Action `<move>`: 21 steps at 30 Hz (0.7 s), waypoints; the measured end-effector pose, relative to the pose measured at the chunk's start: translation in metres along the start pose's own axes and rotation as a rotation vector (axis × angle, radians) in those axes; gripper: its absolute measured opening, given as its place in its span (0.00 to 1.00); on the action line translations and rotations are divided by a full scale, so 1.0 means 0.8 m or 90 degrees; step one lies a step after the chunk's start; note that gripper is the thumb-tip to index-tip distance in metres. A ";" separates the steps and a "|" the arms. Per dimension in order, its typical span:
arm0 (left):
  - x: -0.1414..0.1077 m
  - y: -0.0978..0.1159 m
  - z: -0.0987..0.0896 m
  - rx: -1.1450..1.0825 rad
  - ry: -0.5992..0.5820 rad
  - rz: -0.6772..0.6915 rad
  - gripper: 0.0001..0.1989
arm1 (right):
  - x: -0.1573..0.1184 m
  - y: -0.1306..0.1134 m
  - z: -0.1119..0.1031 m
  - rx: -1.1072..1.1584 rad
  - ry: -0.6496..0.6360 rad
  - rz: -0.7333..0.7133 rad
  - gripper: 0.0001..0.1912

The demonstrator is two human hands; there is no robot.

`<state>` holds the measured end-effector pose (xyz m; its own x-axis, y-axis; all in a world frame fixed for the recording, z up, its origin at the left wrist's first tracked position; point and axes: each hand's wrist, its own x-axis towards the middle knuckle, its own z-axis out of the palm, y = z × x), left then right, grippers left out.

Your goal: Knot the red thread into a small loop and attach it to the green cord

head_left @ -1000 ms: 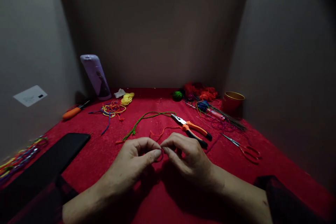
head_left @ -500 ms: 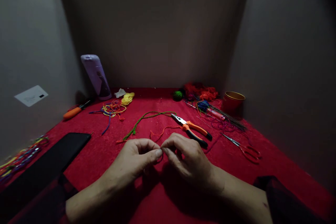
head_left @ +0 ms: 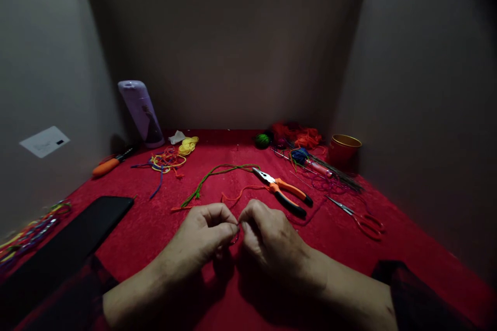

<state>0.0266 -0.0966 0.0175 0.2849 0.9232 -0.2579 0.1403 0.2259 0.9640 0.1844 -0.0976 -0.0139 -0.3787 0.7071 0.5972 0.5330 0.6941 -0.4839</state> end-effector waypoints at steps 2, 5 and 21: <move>0.001 0.001 0.002 0.004 0.008 -0.003 0.05 | -0.001 0.001 0.004 -0.022 0.009 -0.002 0.06; 0.004 0.000 0.003 0.009 0.014 -0.010 0.05 | -0.003 0.003 0.010 -0.049 0.027 -0.006 0.06; 0.002 -0.002 -0.004 -0.025 -0.026 0.018 0.07 | 0.006 0.017 -0.006 0.081 -0.018 0.027 0.05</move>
<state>0.0234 -0.0946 0.0158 0.3266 0.9163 -0.2320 0.0949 0.2124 0.9726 0.1935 -0.0857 -0.0145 -0.3800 0.7386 0.5569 0.4493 0.6736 -0.5868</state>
